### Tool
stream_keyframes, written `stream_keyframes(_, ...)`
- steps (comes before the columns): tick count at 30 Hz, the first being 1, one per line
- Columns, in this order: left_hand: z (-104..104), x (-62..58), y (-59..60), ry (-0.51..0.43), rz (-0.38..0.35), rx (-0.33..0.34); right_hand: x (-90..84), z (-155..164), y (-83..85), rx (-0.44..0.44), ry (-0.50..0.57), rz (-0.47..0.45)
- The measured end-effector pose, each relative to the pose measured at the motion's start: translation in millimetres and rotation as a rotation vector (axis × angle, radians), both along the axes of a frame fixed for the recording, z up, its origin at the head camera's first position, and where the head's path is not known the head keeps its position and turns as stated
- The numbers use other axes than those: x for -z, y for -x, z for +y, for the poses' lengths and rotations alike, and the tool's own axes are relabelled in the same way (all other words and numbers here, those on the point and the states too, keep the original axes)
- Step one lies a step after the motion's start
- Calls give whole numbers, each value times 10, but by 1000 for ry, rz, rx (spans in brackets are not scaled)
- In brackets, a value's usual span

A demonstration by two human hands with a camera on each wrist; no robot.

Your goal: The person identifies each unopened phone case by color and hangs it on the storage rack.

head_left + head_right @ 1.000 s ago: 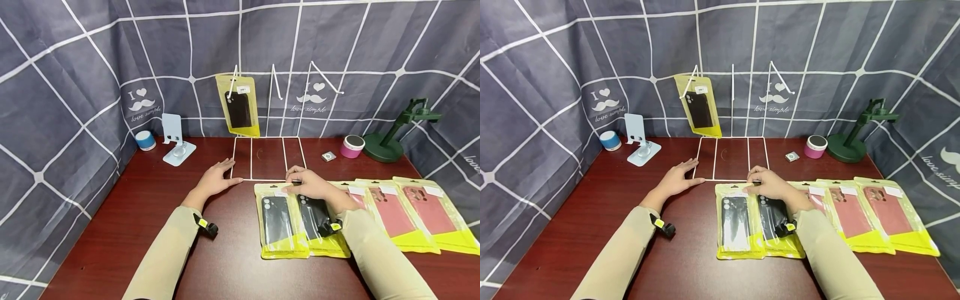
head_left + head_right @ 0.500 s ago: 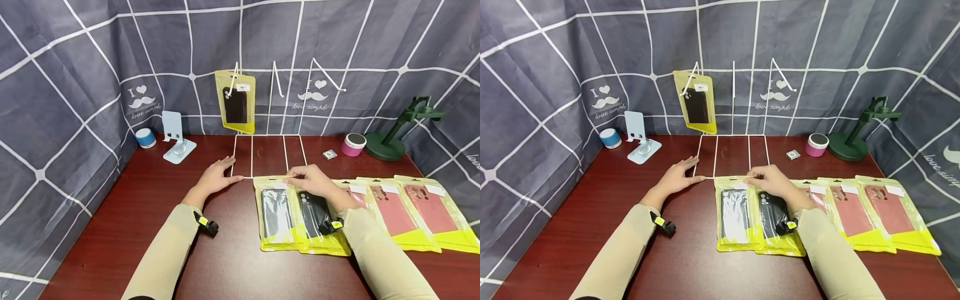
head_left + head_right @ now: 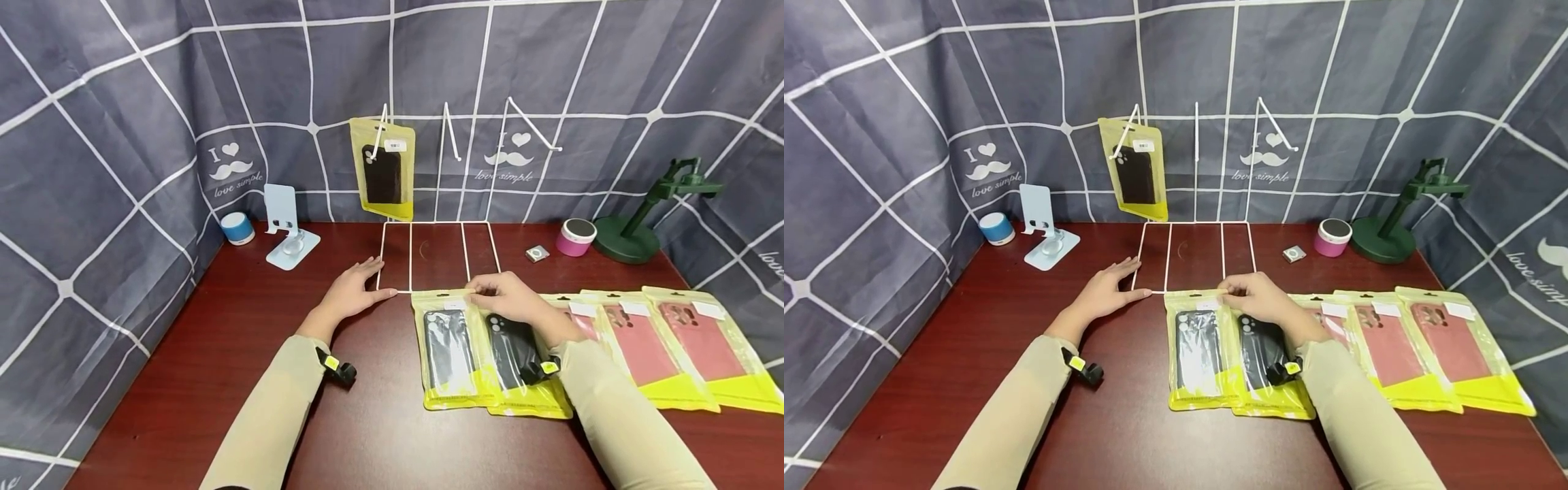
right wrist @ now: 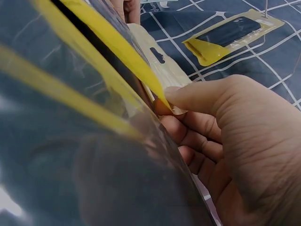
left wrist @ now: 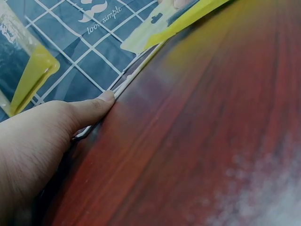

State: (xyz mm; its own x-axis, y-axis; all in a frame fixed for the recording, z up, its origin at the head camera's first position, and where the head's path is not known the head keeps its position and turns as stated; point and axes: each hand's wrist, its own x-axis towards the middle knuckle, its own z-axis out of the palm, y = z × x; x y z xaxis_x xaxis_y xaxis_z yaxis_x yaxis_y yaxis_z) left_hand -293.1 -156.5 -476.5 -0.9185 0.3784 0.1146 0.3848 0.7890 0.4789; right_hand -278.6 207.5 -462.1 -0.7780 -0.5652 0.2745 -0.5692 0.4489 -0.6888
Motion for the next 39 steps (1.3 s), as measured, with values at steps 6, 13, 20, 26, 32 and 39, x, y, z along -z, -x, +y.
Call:
stream_keyframes(6, 7, -2, -1, 16, -9, 3, 4, 3, -4, 47, 10, 5)
stream_keyframes(13, 4, -13, 3, 22, 5, -10, -24, -20, -1, 84, 71, 36)
stream_keyframes(20, 7, -22, -13, 16, -18, -16, -33, -23, 0, 79, 46, 68)
stream_keyframes(26, 12, -26, -11, 18, -16, -12, -32, -17, 0, 84, 35, 76)
stream_keyframes(32, 9, -13, 0, 26, -14, -10, -43, -21, -11, 88, 37, 66)
stream_keyframes(39, 10, 4, 22, 33, 0, -6, -40, -21, -7, 84, 40, 81)
